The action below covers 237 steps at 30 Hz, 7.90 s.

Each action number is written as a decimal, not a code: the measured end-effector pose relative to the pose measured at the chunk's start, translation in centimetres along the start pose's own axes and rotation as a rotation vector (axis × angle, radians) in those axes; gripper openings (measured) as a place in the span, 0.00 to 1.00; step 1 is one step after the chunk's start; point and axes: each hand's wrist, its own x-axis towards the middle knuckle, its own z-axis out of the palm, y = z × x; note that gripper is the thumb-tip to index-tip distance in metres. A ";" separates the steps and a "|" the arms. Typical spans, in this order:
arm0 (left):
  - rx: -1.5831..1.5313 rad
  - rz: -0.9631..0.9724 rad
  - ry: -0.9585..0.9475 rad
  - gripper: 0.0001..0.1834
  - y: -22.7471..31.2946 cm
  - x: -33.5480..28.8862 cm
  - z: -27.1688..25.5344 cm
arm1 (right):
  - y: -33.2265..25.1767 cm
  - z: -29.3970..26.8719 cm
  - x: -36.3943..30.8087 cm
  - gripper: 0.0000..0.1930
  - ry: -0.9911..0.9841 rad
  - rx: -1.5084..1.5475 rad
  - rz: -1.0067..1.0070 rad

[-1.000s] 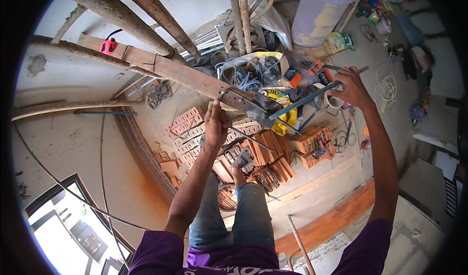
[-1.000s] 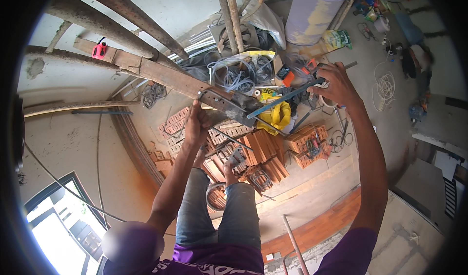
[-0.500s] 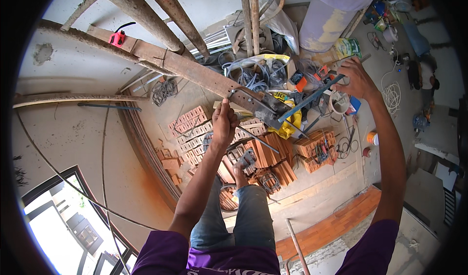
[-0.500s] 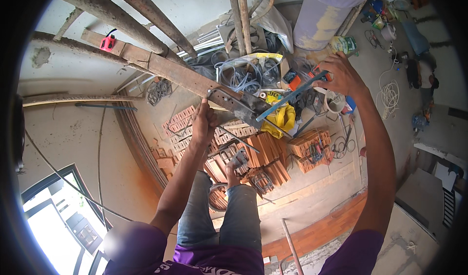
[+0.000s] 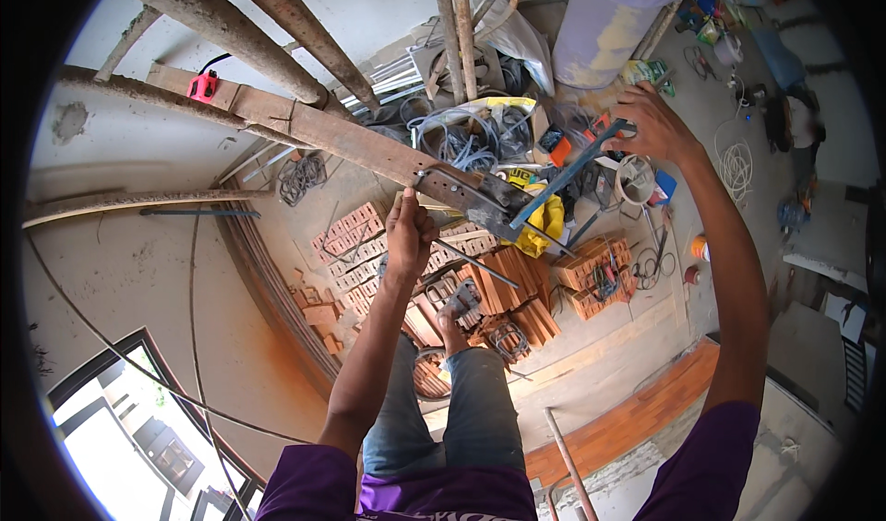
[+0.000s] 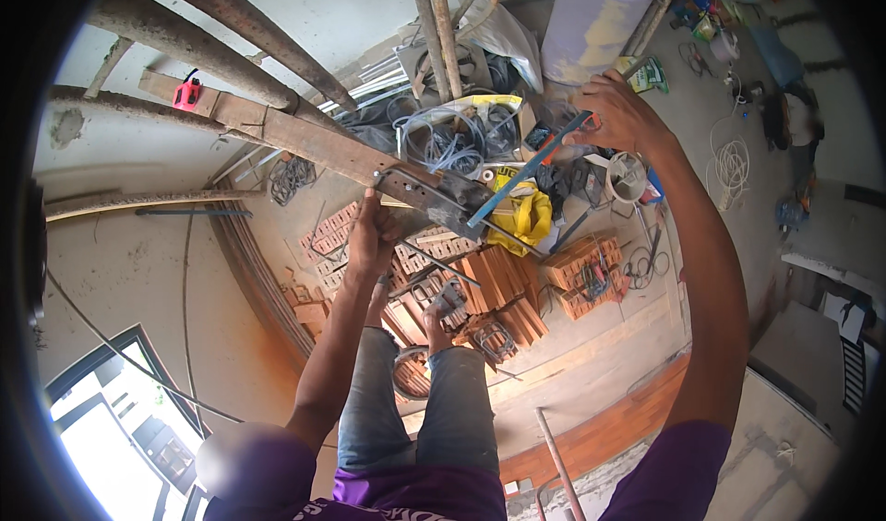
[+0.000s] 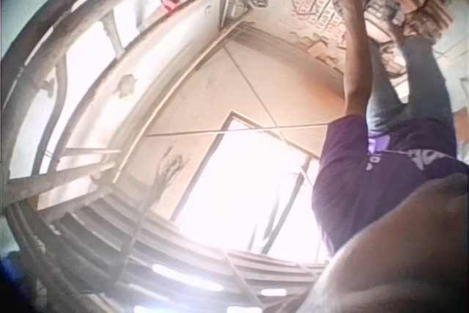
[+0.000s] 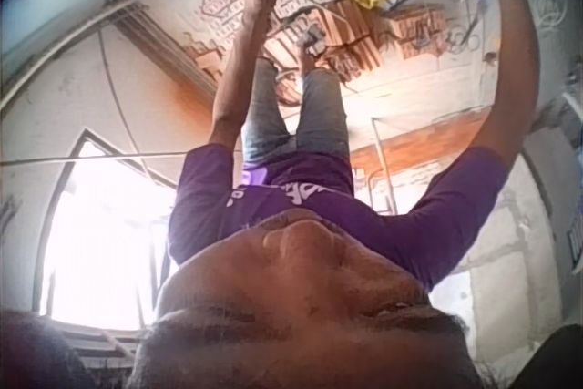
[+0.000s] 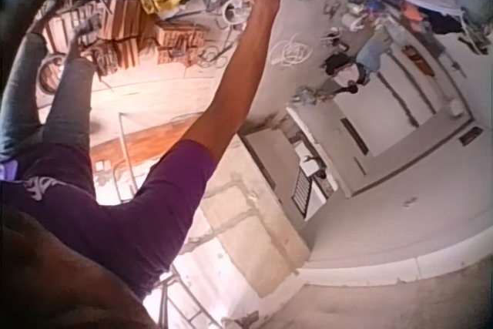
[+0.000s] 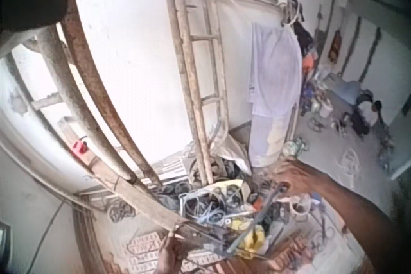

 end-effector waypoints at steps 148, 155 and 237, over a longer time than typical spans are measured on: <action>0.187 0.111 -0.016 0.22 -0.2 1.1 0.6 | -17.9 15.9 -24.0 0.18 0.241 0.124 0.916; 0.162 0.049 -0.023 0.22 0.3 1.0 0.7 | -15.3 14.5 -23.6 0.19 0.314 0.041 0.774; 0.034 0.206 0.250 0.25 -3.0 -0.4 2.4 | -28.4 15.7 -24.1 0.25 0.226 0.158 1.227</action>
